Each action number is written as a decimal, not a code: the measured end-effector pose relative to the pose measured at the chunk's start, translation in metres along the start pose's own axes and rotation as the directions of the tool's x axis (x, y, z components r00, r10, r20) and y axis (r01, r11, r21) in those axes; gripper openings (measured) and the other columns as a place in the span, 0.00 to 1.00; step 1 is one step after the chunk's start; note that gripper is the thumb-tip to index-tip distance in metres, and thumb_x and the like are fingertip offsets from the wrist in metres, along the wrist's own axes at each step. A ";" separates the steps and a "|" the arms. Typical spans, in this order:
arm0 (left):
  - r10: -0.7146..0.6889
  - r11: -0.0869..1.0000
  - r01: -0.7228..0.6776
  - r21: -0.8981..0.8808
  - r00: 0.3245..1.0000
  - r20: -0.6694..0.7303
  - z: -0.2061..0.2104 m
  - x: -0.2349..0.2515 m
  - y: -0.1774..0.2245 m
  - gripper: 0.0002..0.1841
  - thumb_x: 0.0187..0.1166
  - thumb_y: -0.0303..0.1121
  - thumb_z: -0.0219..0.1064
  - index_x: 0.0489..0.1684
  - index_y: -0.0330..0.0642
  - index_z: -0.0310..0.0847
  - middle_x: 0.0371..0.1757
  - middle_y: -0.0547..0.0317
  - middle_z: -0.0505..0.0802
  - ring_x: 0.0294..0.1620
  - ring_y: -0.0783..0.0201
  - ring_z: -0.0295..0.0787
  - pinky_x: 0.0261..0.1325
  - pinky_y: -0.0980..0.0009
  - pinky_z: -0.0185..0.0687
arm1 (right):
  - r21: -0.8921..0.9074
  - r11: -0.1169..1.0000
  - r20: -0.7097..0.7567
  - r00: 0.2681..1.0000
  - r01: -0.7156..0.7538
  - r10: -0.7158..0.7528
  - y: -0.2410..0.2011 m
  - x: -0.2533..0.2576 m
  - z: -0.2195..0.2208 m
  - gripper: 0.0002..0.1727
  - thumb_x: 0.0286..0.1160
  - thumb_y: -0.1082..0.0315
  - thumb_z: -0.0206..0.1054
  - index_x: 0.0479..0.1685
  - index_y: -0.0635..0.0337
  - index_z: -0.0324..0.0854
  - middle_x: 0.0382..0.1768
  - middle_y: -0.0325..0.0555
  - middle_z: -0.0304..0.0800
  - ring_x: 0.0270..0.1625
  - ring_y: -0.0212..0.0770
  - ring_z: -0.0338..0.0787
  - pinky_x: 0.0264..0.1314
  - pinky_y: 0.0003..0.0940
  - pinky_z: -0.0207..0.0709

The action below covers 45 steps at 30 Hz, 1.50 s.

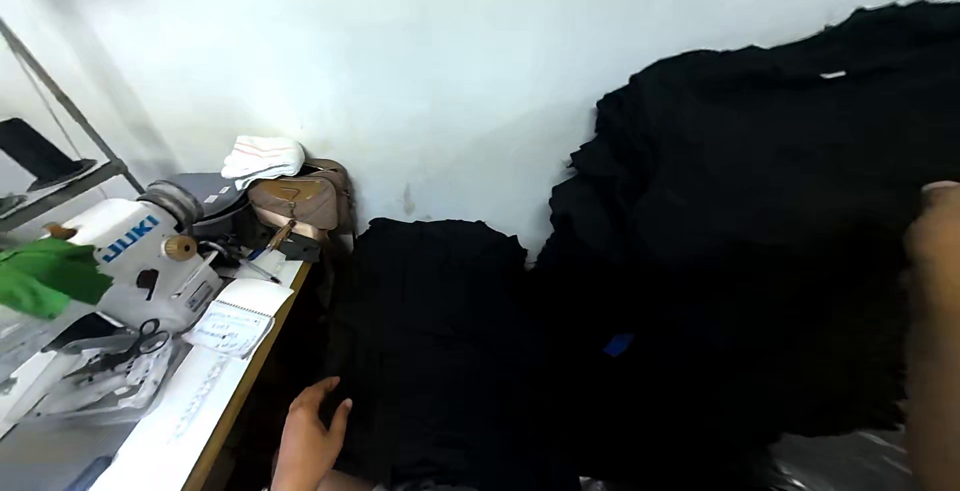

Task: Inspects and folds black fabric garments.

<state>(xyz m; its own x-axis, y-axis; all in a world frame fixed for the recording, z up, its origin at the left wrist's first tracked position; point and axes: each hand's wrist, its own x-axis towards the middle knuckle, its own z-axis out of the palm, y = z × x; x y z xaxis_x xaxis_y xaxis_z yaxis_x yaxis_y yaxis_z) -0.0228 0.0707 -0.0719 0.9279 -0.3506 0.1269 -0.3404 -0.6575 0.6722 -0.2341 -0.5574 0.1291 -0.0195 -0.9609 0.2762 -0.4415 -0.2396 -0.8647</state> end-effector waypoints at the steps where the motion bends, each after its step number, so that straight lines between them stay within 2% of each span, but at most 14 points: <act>1: 0.004 0.999 -0.004 0.036 1.000 0.019 0.001 -0.005 -0.007 0.26 0.75 0.46 0.73 0.70 0.45 0.85 0.69 0.52 0.90 0.74 0.52 0.84 0.80 0.49 0.75 | 0.023 0.998 0.017 0.998 0.056 -0.056 -0.012 -0.007 0.001 0.45 0.80 0.37 0.57 0.82 0.71 0.66 0.77 0.73 0.73 0.80 0.66 0.74 0.80 0.67 0.65; 5: -0.067 0.986 0.042 0.159 0.986 0.151 0.005 -0.023 -0.027 0.36 0.67 0.55 0.77 0.78 0.54 0.80 0.78 0.58 0.85 0.81 0.46 0.75 0.80 0.37 0.69 | 0.189 0.921 0.108 0.925 0.340 -0.364 -0.080 -0.048 0.010 0.39 0.80 0.50 0.64 0.89 0.55 0.59 0.83 0.61 0.68 0.72 0.53 0.80 0.72 0.55 0.74; 8: -0.116 0.979 0.081 0.188 0.977 0.181 0.010 -0.033 -0.036 0.42 0.61 0.57 0.81 0.81 0.58 0.77 0.85 0.60 0.78 0.87 0.44 0.68 0.79 0.33 0.66 | 0.275 0.798 0.206 0.778 0.536 -0.594 -0.131 -0.108 0.026 0.34 0.80 0.55 0.65 0.85 0.54 0.62 0.75 0.55 0.72 0.55 0.39 0.84 0.55 0.42 0.82; 13: -0.279 0.960 0.272 0.067 0.951 0.131 0.015 -0.041 -0.048 0.55 0.56 0.64 0.81 0.91 0.53 0.62 0.86 0.48 0.74 0.85 0.44 0.70 0.84 0.43 0.69 | 0.448 0.480 0.556 0.185 0.754 -0.810 -0.155 -0.252 0.088 0.23 0.81 0.67 0.64 0.73 0.67 0.75 0.57 0.62 0.87 0.50 0.52 0.90 0.55 0.52 0.85; 16: -0.412 0.900 0.422 -0.111 0.905 0.104 0.011 -0.042 -0.048 0.45 0.70 0.59 0.75 0.87 0.45 0.67 0.80 0.41 0.80 0.78 0.46 0.79 0.81 0.49 0.75 | 0.566 0.213 0.709 -0.338 0.797 -0.619 -0.106 -0.344 0.145 0.19 0.82 0.59 0.64 0.66 0.55 0.86 0.58 0.50 0.91 0.58 0.50 0.92 0.63 0.54 0.86; 19: -0.481 0.842 0.488 -0.230 0.872 0.089 0.008 -0.038 -0.050 0.29 0.79 0.50 0.70 0.73 0.40 0.79 0.66 0.44 0.90 0.64 0.53 0.90 0.72 0.54 0.82 | 0.656 0.182 0.737 -0.568 0.732 -0.367 -0.055 -0.435 0.167 0.26 0.85 0.44 0.60 0.70 0.51 0.84 0.64 0.54 0.88 0.71 0.57 0.86 0.72 0.60 0.78; 21: -0.495 0.822 0.507 -0.261 0.861 0.116 0.002 -0.034 -0.045 0.23 0.78 0.46 0.72 0.66 0.41 0.83 0.57 0.48 0.93 0.57 0.56 0.92 0.67 0.57 0.85 | 0.632 0.253 0.771 -0.561 0.733 -0.302 -0.039 -0.481 0.168 0.39 0.76 0.33 0.64 0.74 0.56 0.80 0.65 0.58 0.85 0.72 0.60 0.83 0.73 0.61 0.77; 24: -0.488 0.825 0.499 -0.267 0.866 0.111 -0.009 -0.025 -0.036 0.18 0.76 0.45 0.74 0.55 0.42 0.87 0.54 0.51 0.91 0.56 0.58 0.89 0.65 0.58 0.84 | 0.538 0.261 0.840 -0.482 0.801 -0.250 -0.034 -0.527 0.171 0.45 0.72 0.33 0.68 0.79 0.61 0.74 0.70 0.60 0.82 0.76 0.61 0.79 0.76 0.59 0.73; 28: -0.439 0.820 0.442 -0.364 0.893 0.096 -0.022 -0.016 -0.031 0.14 0.80 0.42 0.71 0.51 0.41 0.86 0.50 0.53 0.91 0.53 0.60 0.88 0.61 0.59 0.85 | 0.498 0.394 0.862 -0.392 0.772 -0.321 -0.034 -0.545 0.185 0.29 0.80 0.49 0.66 0.70 0.62 0.81 0.66 0.56 0.87 0.73 0.56 0.84 0.76 0.55 0.76; 32: -0.432 0.708 0.382 -0.594 0.900 0.063 -0.022 -0.012 -0.028 0.13 0.83 0.37 0.69 0.56 0.38 0.82 0.43 0.53 0.91 0.42 0.61 0.90 0.53 0.60 0.88 | 0.527 0.688 0.845 -0.218 0.499 -0.488 -0.036 -0.531 0.197 0.14 0.81 0.62 0.66 0.52 0.62 0.89 0.47 0.51 0.95 0.52 0.45 0.94 0.62 0.48 0.87; 35: -0.419 0.789 0.389 -0.476 0.907 0.047 -0.016 -0.014 -0.031 0.21 0.84 0.40 0.68 0.70 0.40 0.77 0.53 0.53 0.92 0.51 0.61 0.92 0.59 0.59 0.89 | 0.546 0.753 0.815 -0.025 0.367 -0.578 -0.062 -0.503 0.196 0.10 0.80 0.67 0.70 0.49 0.65 0.88 0.38 0.51 0.93 0.40 0.43 0.92 0.47 0.47 0.88; 39: -0.464 0.874 0.481 -0.067 0.867 0.179 0.001 -0.022 -0.038 0.30 0.79 0.52 0.70 0.78 0.50 0.76 0.78 0.46 0.82 0.74 0.45 0.82 0.76 0.44 0.78 | 0.626 0.658 0.678 0.124 0.419 -0.725 -0.099 -0.469 0.186 0.13 0.83 0.68 0.67 0.58 0.65 0.84 0.41 0.50 0.90 0.38 0.35 0.88 0.45 0.36 0.85; 42: -0.485 0.865 0.498 -0.063 0.862 0.149 0.005 -0.026 -0.036 0.26 0.80 0.49 0.69 0.74 0.49 0.80 0.69 0.47 0.88 0.67 0.48 0.88 0.72 0.46 0.81 | 0.664 0.579 0.614 0.095 0.474 -0.783 -0.098 -0.470 0.187 0.22 0.86 0.68 0.61 0.78 0.56 0.74 0.37 0.46 0.89 0.32 0.33 0.85 0.38 0.33 0.82; 45: -0.450 0.891 0.453 -0.024 0.889 0.079 0.002 -0.025 -0.031 0.17 0.83 0.45 0.66 0.63 0.47 0.86 0.63 0.51 0.91 0.65 0.50 0.88 0.71 0.48 0.82 | 0.721 0.443 0.576 -0.105 0.533 -0.811 -0.079 -0.485 0.191 0.18 0.85 0.76 0.53 0.65 0.64 0.83 0.55 0.57 0.92 0.53 0.51 0.93 0.55 0.51 0.88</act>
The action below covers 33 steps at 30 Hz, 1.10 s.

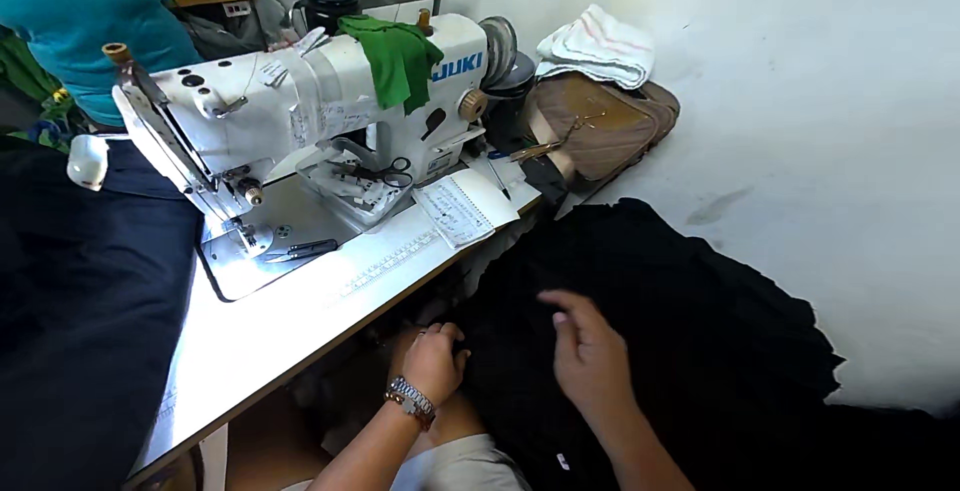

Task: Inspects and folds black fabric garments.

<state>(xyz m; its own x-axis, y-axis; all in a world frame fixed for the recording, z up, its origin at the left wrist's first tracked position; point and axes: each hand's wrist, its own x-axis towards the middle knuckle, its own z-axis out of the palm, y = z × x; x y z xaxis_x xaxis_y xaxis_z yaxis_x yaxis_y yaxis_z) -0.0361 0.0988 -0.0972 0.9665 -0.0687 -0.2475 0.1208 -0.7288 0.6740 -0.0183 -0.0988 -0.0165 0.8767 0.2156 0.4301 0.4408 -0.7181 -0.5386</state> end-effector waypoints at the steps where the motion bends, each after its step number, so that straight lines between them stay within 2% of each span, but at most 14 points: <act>1: 0.015 0.999 -0.014 0.033 1.000 -0.022 -0.002 -0.001 0.002 0.14 0.84 0.43 0.65 0.56 0.46 0.88 0.61 0.51 0.91 0.65 0.50 0.87 0.69 0.48 0.82 | -0.022 0.998 0.030 0.998 0.051 -0.051 0.001 -0.005 0.011 0.17 0.80 0.79 0.53 0.54 0.63 0.89 0.52 0.54 0.91 0.53 0.50 0.92 0.55 0.48 0.88; 2: 0.022 0.998 -0.020 0.067 0.999 -0.029 -0.005 -0.001 0.004 0.13 0.84 0.41 0.65 0.52 0.45 0.89 0.59 0.50 0.90 0.65 0.48 0.86 0.67 0.48 0.82 | -0.035 0.996 0.052 0.996 0.079 -0.077 0.000 -0.009 0.021 0.17 0.76 0.80 0.54 0.44 0.61 0.92 0.50 0.52 0.90 0.52 0.48 0.92 0.53 0.45 0.89; 4: 0.012 0.997 -0.013 0.080 1.000 0.019 -0.012 -0.002 0.007 0.13 0.85 0.42 0.65 0.52 0.44 0.89 0.59 0.49 0.90 0.65 0.47 0.86 0.66 0.46 0.83 | -0.039 0.997 0.105 0.993 0.060 -0.055 -0.004 -0.014 0.031 0.17 0.74 0.81 0.55 0.39 0.59 0.93 0.50 0.52 0.89 0.51 0.45 0.91 0.50 0.41 0.90; 8: -0.041 0.999 0.035 0.040 0.986 0.163 -0.016 -0.004 0.008 0.25 0.82 0.49 0.68 0.72 0.44 0.80 0.65 0.45 0.90 0.64 0.46 0.89 0.69 0.42 0.82 | 0.002 0.997 0.189 0.979 -0.074 0.072 -0.014 -0.009 0.029 0.18 0.78 0.79 0.53 0.48 0.60 0.91 0.53 0.53 0.86 0.53 0.45 0.88 0.50 0.41 0.87; 14: -0.093 0.993 0.108 -0.051 0.965 0.244 -0.011 -0.001 0.003 0.19 0.82 0.46 0.68 0.59 0.40 0.86 0.55 0.45 0.93 0.60 0.47 0.90 0.67 0.43 0.82 | -0.006 0.995 0.179 0.978 -0.104 0.104 -0.009 -0.005 0.019 0.12 0.77 0.66 0.72 0.56 0.57 0.91 0.53 0.51 0.85 0.53 0.45 0.88 0.53 0.43 0.87; 16: -0.069 0.981 0.100 -0.165 0.980 0.189 -0.016 -0.002 0.003 0.18 0.80 0.45 0.70 0.56 0.40 0.87 0.52 0.46 0.94 0.56 0.50 0.91 0.64 0.46 0.84 | 0.000 0.997 0.179 0.981 -0.076 0.074 -0.007 -0.006 0.017 0.14 0.73 0.64 0.76 0.55 0.58 0.91 0.55 0.52 0.85 0.55 0.46 0.88 0.54 0.46 0.87; 18: -0.096 0.928 0.124 -0.353 0.991 0.096 -0.023 -0.002 0.008 0.15 0.75 0.42 0.76 0.48 0.39 0.89 0.42 0.50 0.94 0.44 0.56 0.92 0.54 0.53 0.88 | 0.010 0.998 0.238 0.970 -0.055 0.051 -0.007 -0.010 0.018 0.21 0.66 0.56 0.81 0.54 0.60 0.91 0.55 0.54 0.85 0.54 0.49 0.88 0.53 0.49 0.87; 21: -0.117 0.758 0.114 -0.642 0.992 0.037 -0.039 -0.005 0.024 0.11 0.74 0.31 0.77 0.46 0.35 0.85 0.34 0.50 0.92 0.29 0.60 0.92 0.41 0.61 0.93 | -0.083 0.989 0.402 0.904 -0.125 0.148 -0.018 -0.013 0.026 0.35 0.53 0.44 0.87 0.56 0.61 0.89 0.59 0.54 0.84 0.53 0.51 0.89 0.54 0.55 0.88; 22: -0.108 0.698 0.091 -0.710 0.994 0.022 -0.043 -0.006 0.030 0.12 0.75 0.28 0.76 0.50 0.33 0.83 0.34 0.50 0.91 0.28 0.60 0.91 0.38 0.63 0.93 | -0.131 0.983 0.440 0.881 -0.129 0.174 -0.021 -0.014 0.030 0.34 0.57 0.46 0.86 0.57 0.62 0.88 0.60 0.55 0.84 0.53 0.53 0.90 0.55 0.57 0.87; 24: -0.082 0.669 0.045 -0.742 0.997 -0.014 -0.045 -0.006 0.036 0.15 0.76 0.28 0.75 0.58 0.36 0.80 0.33 0.52 0.90 0.27 0.62 0.89 0.35 0.64 0.91 | -0.184 0.981 0.386 0.913 -0.063 0.131 -0.021 -0.014 0.036 0.17 0.71 0.61 0.78 0.50 0.66 0.89 0.56 0.57 0.87 0.47 0.56 0.93 0.51 0.59 0.89; 25: -0.060 0.696 0.025 -0.718 0.998 -0.024 -0.044 -0.005 0.035 0.16 0.79 0.31 0.74 0.61 0.38 0.79 0.34 0.53 0.91 0.29 0.63 0.88 0.37 0.64 0.88 | -0.175 0.984 0.305 0.948 -0.038 0.091 -0.019 -0.013 0.035 0.10 0.73 0.68 0.74 0.45 0.67 0.91 0.51 0.58 0.90 0.45 0.56 0.93 0.49 0.60 0.89; 27: -0.014 0.815 0.002 -0.579 1.000 -0.016 -0.038 -0.002 0.027 0.18 0.85 0.38 0.67 0.68 0.40 0.78 0.42 0.52 0.93 0.39 0.61 0.90 0.47 0.60 0.88 | -0.132 0.989 0.200 0.976 -0.066 0.092 -0.014 -0.006 0.024 0.07 0.77 0.73 0.68 0.42 0.67 0.91 0.46 0.57 0.91 0.47 0.56 0.93 0.51 0.60 0.87; 30: 0.006 0.978 0.007 -0.209 0.998 0.064 -0.012 0.006 0.007 0.23 0.84 0.43 0.66 0.74 0.43 0.79 0.67 0.47 0.89 0.67 0.50 0.87 0.72 0.47 0.81 | -0.055 0.977 0.145 0.966 -0.207 0.213 -0.009 0.006 -0.002 0.11 0.84 0.71 0.65 0.47 0.69 0.90 0.47 0.58 0.92 0.49 0.53 0.92 0.54 0.56 0.84; 33: -0.050 0.999 0.052 -0.017 0.995 0.092 0.004 0.007 0.005 0.29 0.80 0.50 0.69 0.78 0.47 0.79 0.79 0.42 0.78 0.77 0.41 0.77 0.77 0.44 0.76 | 0.032 0.965 0.024 0.966 -0.259 0.258 -0.004 0.006 -0.018 0.12 0.84 0.73 0.64 0.59 0.66 0.85 0.46 0.59 0.92 0.43 0.51 0.91 0.48 0.54 0.84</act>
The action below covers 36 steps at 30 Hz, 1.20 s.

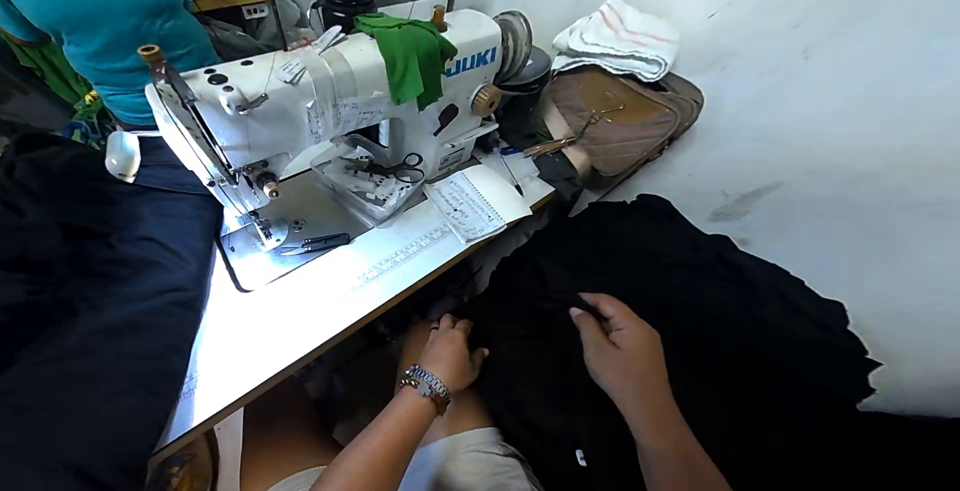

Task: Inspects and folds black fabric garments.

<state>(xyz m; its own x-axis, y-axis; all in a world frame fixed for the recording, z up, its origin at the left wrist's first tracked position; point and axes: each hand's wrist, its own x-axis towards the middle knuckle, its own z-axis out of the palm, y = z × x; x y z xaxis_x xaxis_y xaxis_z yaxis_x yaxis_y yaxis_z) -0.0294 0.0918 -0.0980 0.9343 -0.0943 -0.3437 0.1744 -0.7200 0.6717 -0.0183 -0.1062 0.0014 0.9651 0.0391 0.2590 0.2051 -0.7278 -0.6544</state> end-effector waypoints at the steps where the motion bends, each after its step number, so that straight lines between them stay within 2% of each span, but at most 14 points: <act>1: -0.005 1.000 0.006 0.030 1.000 -0.003 -0.001 -0.001 0.003 0.28 0.80 0.51 0.69 0.76 0.49 0.80 0.79 0.41 0.78 0.77 0.40 0.77 0.76 0.43 0.76 | 0.019 1.000 -0.035 0.999 -0.002 0.002 0.001 0.000 -0.005 0.15 0.84 0.73 0.63 0.65 0.63 0.81 0.46 0.57 0.91 0.41 0.48 0.90 0.45 0.52 0.85; 3: 0.036 0.996 -0.034 0.087 0.999 -0.030 -0.004 -0.005 0.010 0.21 0.80 0.48 0.70 0.67 0.51 0.87 0.73 0.43 0.83 0.75 0.41 0.78 0.74 0.43 0.77 | 0.025 1.000 -0.136 0.991 -0.005 0.008 0.001 0.000 -0.011 0.17 0.84 0.69 0.62 0.69 0.59 0.73 0.34 0.48 0.84 0.28 0.37 0.80 0.32 0.38 0.77; 5: 0.082 0.983 -0.075 0.167 0.996 -0.040 -0.005 -0.005 0.015 0.19 0.81 0.48 0.70 0.63 0.49 0.89 0.69 0.46 0.86 0.74 0.42 0.78 0.72 0.42 0.77 | -0.009 0.999 -0.221 0.974 0.048 -0.049 -0.001 0.001 -0.019 0.11 0.86 0.68 0.59 0.59 0.64 0.75 0.29 0.43 0.77 0.26 0.31 0.74 0.30 0.30 0.71; 7: 0.050 0.982 -0.049 0.185 0.999 -0.001 -0.007 -0.005 0.021 0.25 0.82 0.49 0.68 0.73 0.46 0.82 0.74 0.43 0.83 0.79 0.39 0.75 0.75 0.40 0.74 | -0.052 0.990 -0.279 0.950 0.129 -0.139 -0.005 0.001 -0.028 0.13 0.86 0.72 0.53 0.44 0.71 0.83 0.32 0.51 0.83 0.34 0.35 0.79 0.38 0.31 0.73; 8: 0.026 0.985 -0.029 0.172 0.999 0.020 -0.008 -0.005 0.022 0.29 0.83 0.50 0.68 0.78 0.45 0.77 0.77 0.42 0.81 0.82 0.38 0.72 0.77 0.38 0.72 | -0.071 0.985 -0.295 0.940 0.159 -0.173 -0.007 0.000 -0.031 0.16 0.86 0.74 0.51 0.42 0.73 0.85 0.36 0.55 0.86 0.39 0.36 0.82 0.43 0.30 0.76; 10: 0.004 0.992 -0.008 0.122 0.999 0.032 -0.009 -0.001 0.021 0.30 0.80 0.49 0.71 0.78 0.43 0.78 0.76 0.40 0.81 0.81 0.37 0.72 0.76 0.38 0.73 | -0.098 0.972 -0.307 0.923 0.213 -0.233 -0.007 -0.001 -0.031 0.18 0.86 0.75 0.49 0.46 0.72 0.87 0.41 0.57 0.86 0.46 0.38 0.83 0.49 0.29 0.76; 13: -0.013 1.000 0.013 -0.020 1.000 0.001 -0.006 0.010 0.016 0.26 0.73 0.45 0.78 0.69 0.47 0.85 0.70 0.44 0.86 0.74 0.42 0.80 0.74 0.41 0.77 | -0.148 0.952 -0.193 0.936 0.269 -0.295 -0.003 -0.003 -0.020 0.18 0.80 0.73 0.52 0.49 0.66 0.90 0.37 0.54 0.85 0.40 0.46 0.83 0.42 0.40 0.78; 17: 0.040 0.992 -0.054 -0.110 0.991 -0.126 -0.009 0.014 0.015 0.10 0.78 0.38 0.74 0.51 0.47 0.92 0.56 0.46 0.92 0.59 0.46 0.88 0.64 0.43 0.83 | -0.069 0.982 -0.105 0.978 0.174 -0.181 0.000 -0.004 -0.009 0.17 0.78 0.72 0.56 0.51 0.59 0.92 0.40 0.45 0.88 0.38 0.35 0.84 0.38 0.31 0.78; 21: 0.029 0.997 -0.029 0.076 1.000 -0.002 -0.024 0.007 0.021 0.19 0.80 0.45 0.71 0.67 0.52 0.87 0.67 0.46 0.88 0.72 0.42 0.82 0.73 0.39 0.74 | -0.044 0.982 -0.118 0.975 0.186 -0.190 0.000 -0.004 -0.007 0.16 0.78 0.72 0.56 0.51 0.61 0.92 0.39 0.46 0.87 0.37 0.34 0.82 0.37 0.28 0.77; 23: 0.009 0.990 -0.013 0.140 1.000 0.023 -0.018 0.012 0.020 0.24 0.79 0.50 0.72 0.69 0.50 0.86 0.71 0.41 0.85 0.75 0.38 0.78 0.73 0.35 0.73 | -0.042 0.979 -0.132 0.970 0.198 -0.202 -0.002 -0.003 -0.008 0.16 0.79 0.72 0.56 0.50 0.61 0.92 0.38 0.45 0.86 0.37 0.32 0.82 0.37 0.26 0.76; 27: 0.003 0.996 -0.003 0.092 1.000 0.004 -0.010 0.018 0.018 0.21 0.76 0.44 0.76 0.64 0.44 0.86 0.66 0.41 0.88 0.71 0.38 0.81 0.70 0.35 0.76 | -0.058 0.976 -0.160 0.963 0.211 -0.218 0.000 -0.003 -0.012 0.16 0.78 0.71 0.57 0.49 0.60 0.92 0.37 0.44 0.87 0.38 0.31 0.82 0.38 0.24 0.76; 31: 0.062 0.995 -0.060 0.080 0.998 -0.021 -0.013 0.016 0.021 0.20 0.74 0.38 0.76 0.64 0.48 0.87 0.66 0.47 0.89 0.69 0.42 0.82 0.69 0.38 0.77 | -0.078 0.976 -0.171 0.962 0.204 -0.214 0.001 -0.003 -0.018 0.16 0.79 0.69 0.57 0.48 0.61 0.92 0.37 0.45 0.86 0.38 0.31 0.82 0.38 0.25 0.75; 34: 0.090 0.996 -0.090 -0.005 0.995 -0.033 -0.028 0.004 0.029 0.15 0.77 0.41 0.74 0.57 0.46 0.90 0.63 0.47 0.89 0.68 0.44 0.84 0.70 0.41 0.77 | -0.085 0.978 -0.186 0.962 0.188 -0.201 0.001 -0.002 -0.022 0.16 0.79 0.70 0.57 0.48 0.62 0.92 0.38 0.46 0.87 0.39 0.33 0.82 0.40 0.26 0.75; 36: 0.065 0.984 -0.073 -0.161 0.996 -0.053 -0.033 0.001 0.032 0.15 0.79 0.44 0.73 0.51 0.41 0.89 0.57 0.44 0.89 0.60 0.46 0.87 0.63 0.44 0.83 | -0.100 0.975 -0.194 0.958 0.197 -0.213 0.001 -0.002 -0.023 0.16 0.79 0.70 0.56 0.48 0.63 0.92 0.37 0.47 0.86 0.38 0.33 0.81 0.38 0.25 0.74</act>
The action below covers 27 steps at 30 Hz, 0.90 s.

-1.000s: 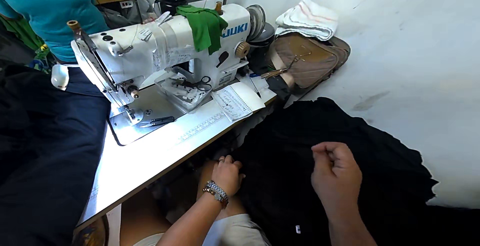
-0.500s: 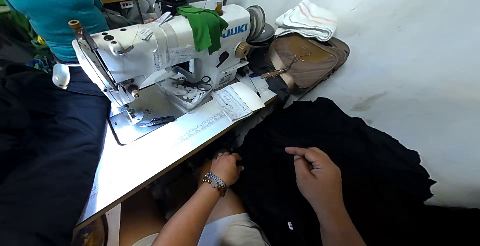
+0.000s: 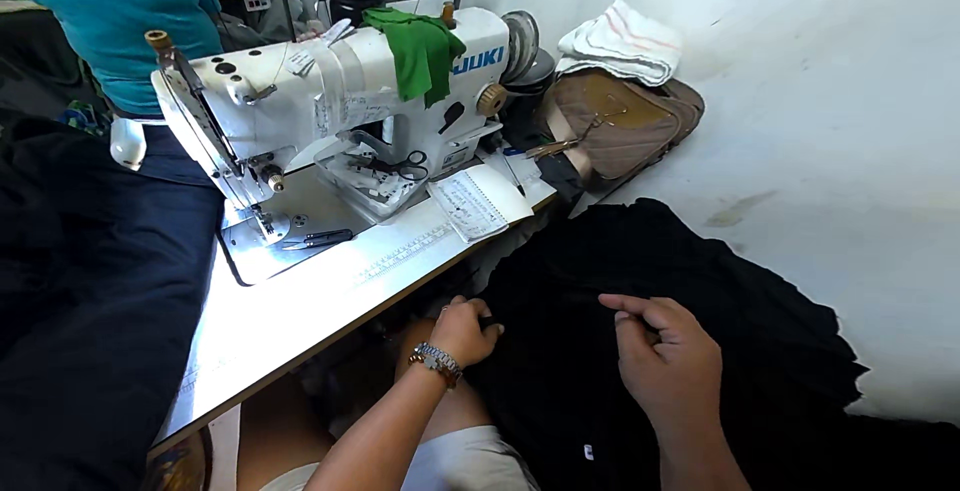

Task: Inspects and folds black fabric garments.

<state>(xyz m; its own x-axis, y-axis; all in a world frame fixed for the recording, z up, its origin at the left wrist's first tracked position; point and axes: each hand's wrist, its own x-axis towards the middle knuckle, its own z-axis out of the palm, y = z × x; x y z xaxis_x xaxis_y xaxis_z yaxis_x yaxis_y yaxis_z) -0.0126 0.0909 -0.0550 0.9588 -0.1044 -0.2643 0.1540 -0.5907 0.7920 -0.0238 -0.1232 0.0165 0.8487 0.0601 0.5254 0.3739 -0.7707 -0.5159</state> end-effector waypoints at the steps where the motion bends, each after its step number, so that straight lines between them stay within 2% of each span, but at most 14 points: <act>1: -0.024 0.995 0.024 -0.093 1.000 0.003 -0.003 -0.001 0.002 0.16 0.80 0.44 0.72 0.49 0.39 0.88 0.51 0.44 0.91 0.54 0.48 0.89 0.59 0.46 0.84 | -0.011 1.000 -0.001 1.000 0.020 -0.020 0.000 0.000 0.002 0.16 0.79 0.70 0.56 0.48 0.63 0.92 0.37 0.47 0.85 0.37 0.34 0.80 0.37 0.27 0.74; 4: -0.099 0.903 0.116 -0.414 0.993 0.061 -0.014 -0.003 0.014 0.13 0.83 0.39 0.68 0.47 0.35 0.84 0.37 0.49 0.90 0.35 0.58 0.88 0.43 0.58 0.87 | -0.036 0.998 0.120 0.991 0.058 -0.053 -0.008 -0.006 0.011 0.16 0.76 0.63 0.68 0.52 0.65 0.91 0.44 0.57 0.88 0.45 0.51 0.88 0.46 0.50 0.83; 7: -0.136 0.763 0.154 -0.627 0.988 0.078 -0.033 -0.021 0.046 0.09 0.85 0.31 0.66 0.51 0.35 0.80 0.35 0.53 0.86 0.28 0.65 0.84 0.34 0.68 0.85 | -0.074 0.996 0.368 0.927 -0.047 0.071 -0.026 -0.018 0.032 0.35 0.58 0.47 0.85 0.59 0.65 0.88 0.56 0.64 0.85 0.56 0.63 0.88 0.55 0.67 0.84; 8: -0.119 0.772 0.125 -0.623 0.992 0.051 -0.035 -0.023 0.052 0.07 0.84 0.30 0.66 0.49 0.36 0.80 0.31 0.55 0.85 0.25 0.66 0.81 0.30 0.71 0.81 | -0.099 0.995 0.384 0.921 -0.021 0.058 -0.027 -0.024 0.043 0.34 0.58 0.48 0.85 0.56 0.66 0.88 0.53 0.63 0.84 0.52 0.62 0.89 0.51 0.65 0.85; 10: -0.037 0.832 0.021 -0.555 0.999 -0.018 -0.031 -0.021 0.051 0.07 0.82 0.31 0.68 0.50 0.38 0.81 0.28 0.56 0.83 0.23 0.66 0.76 0.28 0.69 0.74 | -0.125 0.990 0.317 0.948 0.068 -0.025 -0.023 -0.029 0.059 0.15 0.68 0.64 0.78 0.43 0.68 0.89 0.43 0.59 0.84 0.40 0.56 0.90 0.40 0.56 0.88; 12: 0.054 0.893 -0.066 -0.445 0.998 -0.041 -0.026 -0.015 0.037 0.16 0.84 0.37 0.68 0.64 0.41 0.78 0.34 0.55 0.88 0.31 0.63 0.83 0.37 0.64 0.81 | -0.093 0.995 0.266 0.964 0.037 -0.011 -0.022 -0.025 0.059 0.07 0.75 0.73 0.69 0.38 0.69 0.90 0.38 0.57 0.85 0.39 0.54 0.89 0.41 0.53 0.87; 14: 0.065 0.980 -0.073 -0.184 0.997 -0.049 -0.015 -0.008 0.011 0.27 0.83 0.45 0.69 0.77 0.44 0.72 0.49 0.49 0.94 0.47 0.54 0.92 0.51 0.51 0.89 | -0.060 0.998 0.238 0.971 -0.014 0.028 -0.020 -0.019 0.052 0.10 0.80 0.73 0.64 0.41 0.70 0.90 0.38 0.57 0.87 0.40 0.53 0.89 0.43 0.52 0.85; 15: 0.024 0.999 -0.026 -0.033 0.999 -0.033 -0.008 -0.007 -0.004 0.29 0.80 0.47 0.72 0.77 0.44 0.74 0.59 0.45 0.92 0.60 0.45 0.89 0.62 0.42 0.85 | -0.050 0.998 0.230 0.972 -0.041 0.051 -0.018 -0.017 0.048 0.10 0.81 0.73 0.64 0.46 0.70 0.89 0.40 0.58 0.89 0.42 0.53 0.90 0.46 0.53 0.85; 16: -0.037 0.996 0.036 0.085 0.999 0.011 -0.002 -0.005 -0.018 0.29 0.77 0.48 0.74 0.74 0.44 0.78 0.67 0.42 0.88 0.68 0.39 0.84 0.68 0.35 0.79 | -0.033 0.997 0.229 0.970 -0.075 0.081 -0.017 -0.014 0.043 0.11 0.82 0.74 0.63 0.52 0.69 0.88 0.43 0.59 0.91 0.44 0.54 0.92 0.48 0.54 0.86; 18: -0.133 0.968 0.110 0.225 0.987 0.088 0.009 -0.005 -0.038 0.23 0.75 0.47 0.75 0.64 0.44 0.86 0.67 0.43 0.88 0.68 0.41 0.85 0.69 0.36 0.80 | -0.009 0.992 0.219 0.967 -0.127 0.126 -0.015 -0.012 0.036 0.15 0.83 0.73 0.62 0.66 0.61 0.82 0.41 0.56 0.91 0.34 0.50 0.90 0.38 0.53 0.85; 20: -0.163 0.968 0.141 0.209 0.982 0.092 0.013 -0.009 -0.046 0.18 0.78 0.45 0.73 0.58 0.44 0.89 0.59 0.44 0.92 0.62 0.44 0.89 0.67 0.40 0.82 | 0.006 0.993 0.195 0.974 -0.121 0.117 -0.011 -0.013 0.036 0.16 0.83 0.71 0.60 0.68 0.57 0.76 0.27 0.47 0.79 0.21 0.41 0.77 0.23 0.42 0.74; 22: -0.186 0.976 0.174 0.132 0.980 0.077 0.006 -0.015 -0.041 0.19 0.80 0.46 0.71 0.58 0.43 0.88 0.54 0.44 0.94 0.60 0.46 0.91 0.66 0.42 0.83 | -0.005 0.999 0.200 0.979 -0.033 0.033 -0.011 -0.014 0.035 0.10 0.83 0.74 0.57 0.54 0.61 0.82 0.31 0.49 0.85 0.28 0.44 0.84 0.29 0.45 0.80; 24: -0.172 0.984 0.173 -0.048 0.985 0.019 -0.003 -0.016 -0.033 0.17 0.78 0.44 0.74 0.52 0.40 0.88 0.47 0.45 0.94 0.51 0.49 0.92 0.59 0.46 0.85 | -0.017 0.999 0.238 0.971 0.043 -0.038 -0.014 -0.014 0.037 0.16 0.77 0.78 0.53 0.38 0.62 0.90 0.34 0.50 0.85 0.37 0.48 0.86 0.37 0.46 0.81; 27: -0.139 0.892 0.098 -0.441 0.988 -0.062 -0.014 -0.016 -0.013 0.12 0.76 0.34 0.76 0.45 0.35 0.85 0.35 0.50 0.90 0.31 0.59 0.89 0.39 0.60 0.89 | -0.007 1.000 0.389 0.921 0.010 -0.006 -0.023 -0.018 0.041 0.12 0.75 0.67 0.65 0.48 0.61 0.91 0.43 0.52 0.87 0.44 0.49 0.89 0.43 0.50 0.85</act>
<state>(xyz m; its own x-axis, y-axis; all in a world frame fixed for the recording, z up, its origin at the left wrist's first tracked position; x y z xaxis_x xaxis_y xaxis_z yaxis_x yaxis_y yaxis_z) -0.0266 0.1116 -0.0536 0.9411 0.0283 -0.3370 0.3363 -0.1849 0.9234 -0.0327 -0.0809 -0.0090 0.9251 0.3065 0.2242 0.3793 -0.7747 -0.5060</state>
